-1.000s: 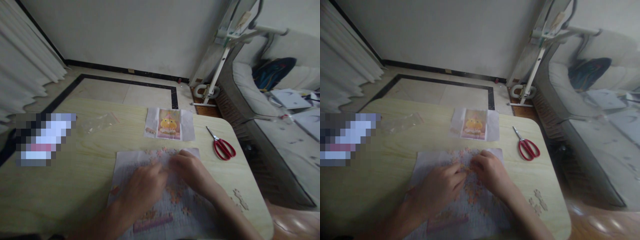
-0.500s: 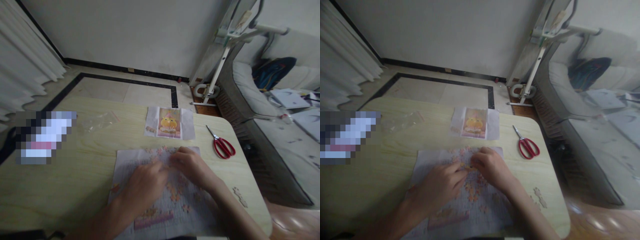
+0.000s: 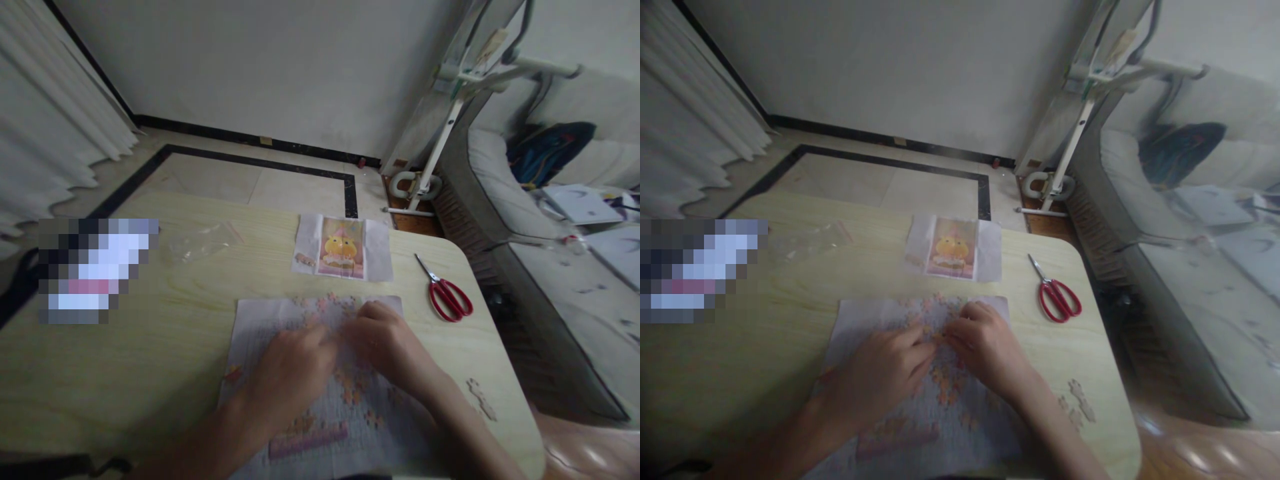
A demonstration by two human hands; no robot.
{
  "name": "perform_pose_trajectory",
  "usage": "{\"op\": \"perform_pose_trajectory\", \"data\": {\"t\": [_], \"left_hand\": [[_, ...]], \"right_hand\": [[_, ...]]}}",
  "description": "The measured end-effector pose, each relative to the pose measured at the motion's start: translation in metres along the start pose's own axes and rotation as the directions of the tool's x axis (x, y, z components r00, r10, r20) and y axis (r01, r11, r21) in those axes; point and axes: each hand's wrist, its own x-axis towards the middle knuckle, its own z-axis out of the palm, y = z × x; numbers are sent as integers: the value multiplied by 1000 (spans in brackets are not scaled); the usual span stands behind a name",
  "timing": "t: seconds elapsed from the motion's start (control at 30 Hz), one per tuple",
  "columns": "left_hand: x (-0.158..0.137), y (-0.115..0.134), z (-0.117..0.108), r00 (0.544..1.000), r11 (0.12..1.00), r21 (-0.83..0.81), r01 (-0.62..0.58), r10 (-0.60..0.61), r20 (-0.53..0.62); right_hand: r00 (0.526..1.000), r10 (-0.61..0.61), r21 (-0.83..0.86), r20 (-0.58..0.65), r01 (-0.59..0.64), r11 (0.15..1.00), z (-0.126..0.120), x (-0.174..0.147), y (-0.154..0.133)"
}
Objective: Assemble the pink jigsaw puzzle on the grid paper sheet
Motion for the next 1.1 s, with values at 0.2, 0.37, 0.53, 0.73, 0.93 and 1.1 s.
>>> {"op": "perform_pose_trajectory", "data": {"t": [0.2, 0.37, 0.53, 0.73, 0.93, 1.1], "left_hand": [[1, 0, -1, 1000, 1000, 5, -4, 4, 27], [0, 1, -3, 1000, 1000, 21, -15, 15, 18], [1, 1, -3, 1000, 1000, 8, -11, 10, 29], [1, 0, -3, 999, 1000, -1, -9, 9, 31], [0, -1, -2, 1000, 1000, -2, -19, 19, 5], [-1, -2, 0, 998, 999, 8, -33, 34, -45]], "right_hand": [[998, 58, 53, 29, -60, 997, 3, 4, 2], [995, 99, 78, 22, -100, 992, 3, 6, 5], [993, 102, 77, 55, -106, 991, 0, 9, 5], [992, 101, 46, 73, -104, 993, -3, 12, 4], [987, 95, -114, 129, -80, 990, -11, 24, 4], [970, 93, -178, 223, -53, 983, -21, 40, 6]]}}
